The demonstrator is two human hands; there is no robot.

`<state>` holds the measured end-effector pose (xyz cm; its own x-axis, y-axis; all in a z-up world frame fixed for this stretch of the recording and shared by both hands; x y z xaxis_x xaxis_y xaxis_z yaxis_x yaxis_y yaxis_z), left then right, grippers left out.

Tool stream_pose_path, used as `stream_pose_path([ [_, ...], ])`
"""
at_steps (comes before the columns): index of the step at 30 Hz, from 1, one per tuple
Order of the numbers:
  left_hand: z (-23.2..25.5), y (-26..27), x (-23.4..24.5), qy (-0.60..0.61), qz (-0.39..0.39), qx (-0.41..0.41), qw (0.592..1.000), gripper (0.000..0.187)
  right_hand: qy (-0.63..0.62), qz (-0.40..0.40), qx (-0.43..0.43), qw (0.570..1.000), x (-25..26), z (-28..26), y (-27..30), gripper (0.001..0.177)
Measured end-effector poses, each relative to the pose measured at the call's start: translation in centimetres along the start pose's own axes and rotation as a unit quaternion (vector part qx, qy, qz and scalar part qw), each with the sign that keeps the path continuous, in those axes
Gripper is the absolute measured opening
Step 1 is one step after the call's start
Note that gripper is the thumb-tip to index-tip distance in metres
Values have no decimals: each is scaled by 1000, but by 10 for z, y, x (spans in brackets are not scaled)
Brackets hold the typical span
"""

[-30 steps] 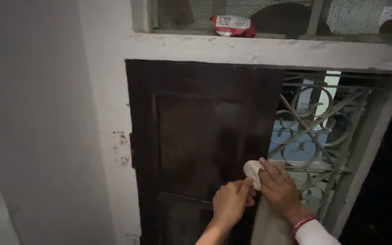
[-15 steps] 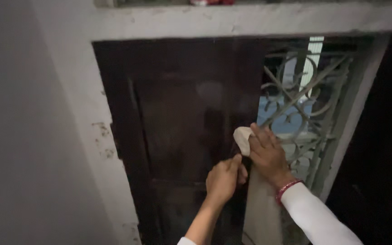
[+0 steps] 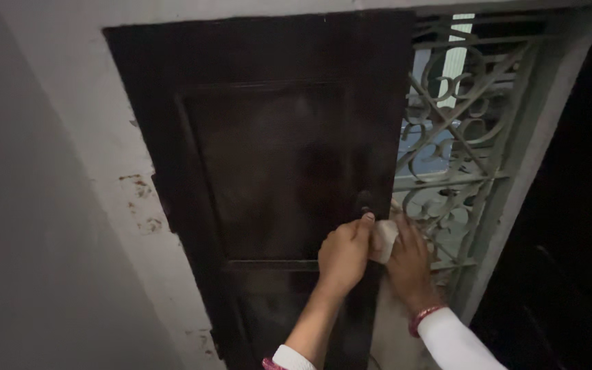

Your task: The person wipes the surface of a dark wooden door using a white cloth. They systematically clean the door panels and edges, moving from the top to the bottom and covering different sections of the door.

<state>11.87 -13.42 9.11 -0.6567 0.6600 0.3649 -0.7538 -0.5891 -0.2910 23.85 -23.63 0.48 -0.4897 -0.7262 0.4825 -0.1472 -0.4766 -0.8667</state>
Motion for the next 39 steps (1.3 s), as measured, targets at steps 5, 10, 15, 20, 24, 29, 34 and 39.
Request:
stream_pose_path([
  [5,4,1,-1,11,-16,-7,1000,57,-1,-71,-29,997,-29,-6,46,41],
  [10,4,2,-4,33,-38,-17,999,59,-13,-69,1,998,-2,-36,48,50],
  [15,1,2,-2,7,-19,-9,1000,56,73,-48,-43,995,18,-27,10,49],
  [20,-2,2,-3,13,-34,-1,999,55,25,73,27,997,44,-34,-2,39],
  [24,-1,3,-4,19,-43,-3,999,58,6,27,-27,999,29,-33,15,42],
  [29,1,4,-4,30,-52,-20,998,60,34,-44,-2,998,14,-47,47,47],
  [34,0,5,-8,56,-60,-7,997,60,27,-153,-52,987,-15,-37,83,32],
  [39,0,4,-8,52,-51,-22,997,61,-30,-112,58,992,-19,-58,98,45],
])
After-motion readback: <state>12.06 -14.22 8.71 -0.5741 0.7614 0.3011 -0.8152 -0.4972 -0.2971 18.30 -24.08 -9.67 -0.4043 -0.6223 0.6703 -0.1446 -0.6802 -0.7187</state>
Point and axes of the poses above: each hand's wrist, its own y-axis away from the middle knuckle, its own x-axis out of the back of the hand, z = x × y, the point moved 9 cm from there along -y, towards the middle knuckle, and after that the axes turned 3 degrees about y, right-handed, at the moved point
